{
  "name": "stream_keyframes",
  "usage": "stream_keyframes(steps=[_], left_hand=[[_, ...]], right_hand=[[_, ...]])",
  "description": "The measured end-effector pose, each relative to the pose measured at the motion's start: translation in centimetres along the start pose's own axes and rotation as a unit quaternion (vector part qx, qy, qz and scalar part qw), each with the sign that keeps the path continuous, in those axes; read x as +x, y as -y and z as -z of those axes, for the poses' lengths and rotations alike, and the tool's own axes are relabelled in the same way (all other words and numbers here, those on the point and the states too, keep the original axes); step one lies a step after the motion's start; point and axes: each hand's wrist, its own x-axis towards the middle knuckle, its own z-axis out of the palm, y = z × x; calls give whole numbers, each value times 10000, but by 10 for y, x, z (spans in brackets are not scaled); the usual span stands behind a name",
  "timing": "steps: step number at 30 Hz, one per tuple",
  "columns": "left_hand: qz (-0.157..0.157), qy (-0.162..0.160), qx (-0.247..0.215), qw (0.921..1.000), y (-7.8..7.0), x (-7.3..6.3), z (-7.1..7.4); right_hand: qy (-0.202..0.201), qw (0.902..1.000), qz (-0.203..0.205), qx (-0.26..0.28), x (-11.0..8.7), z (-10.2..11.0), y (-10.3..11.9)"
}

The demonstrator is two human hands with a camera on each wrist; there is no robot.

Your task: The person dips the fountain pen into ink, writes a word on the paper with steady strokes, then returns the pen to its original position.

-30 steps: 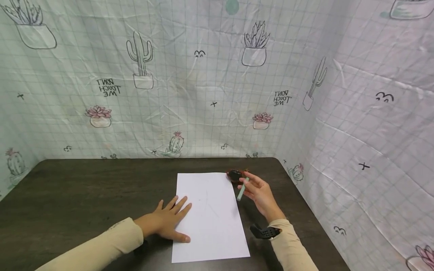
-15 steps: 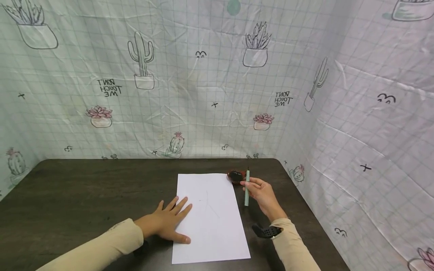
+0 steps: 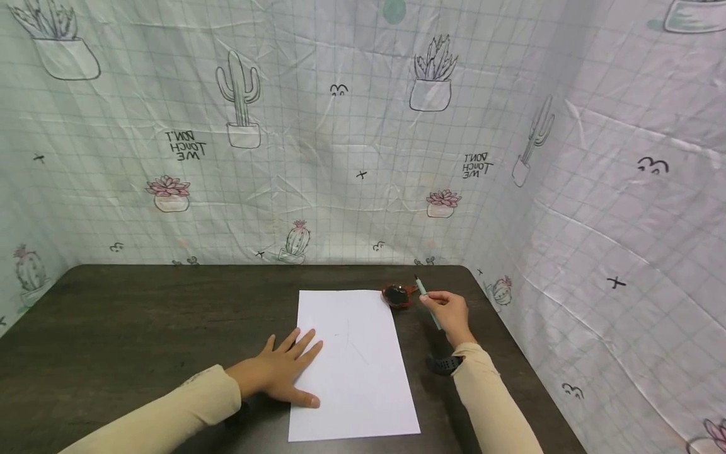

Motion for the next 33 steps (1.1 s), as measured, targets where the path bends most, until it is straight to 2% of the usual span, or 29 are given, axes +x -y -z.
stream_keyframes(steps=[6, 11, 18, 25, 33], left_hand=[[19, 23, -10, 10000, 0, 0, 1], [33, 47, -5, 10000, -1, 0, 0], [56, 169, 22, 9998, 1, 2, 0], [26, 58, -50, 10000, -1, -1, 2], [33, 2, 46, 10000, -3, -4, 4]], right_hand=[[-351, 9984, -4, -449, 8, -8, -5], [-456, 9963, 37, -725, 11, -15, -10], [-539, 9945, 252, -866, 16, -22, -11], [-869, 9897, 486, -1029, 16, -26, -10], [-867, 9885, 469, -1145, 16, -33, -9]])
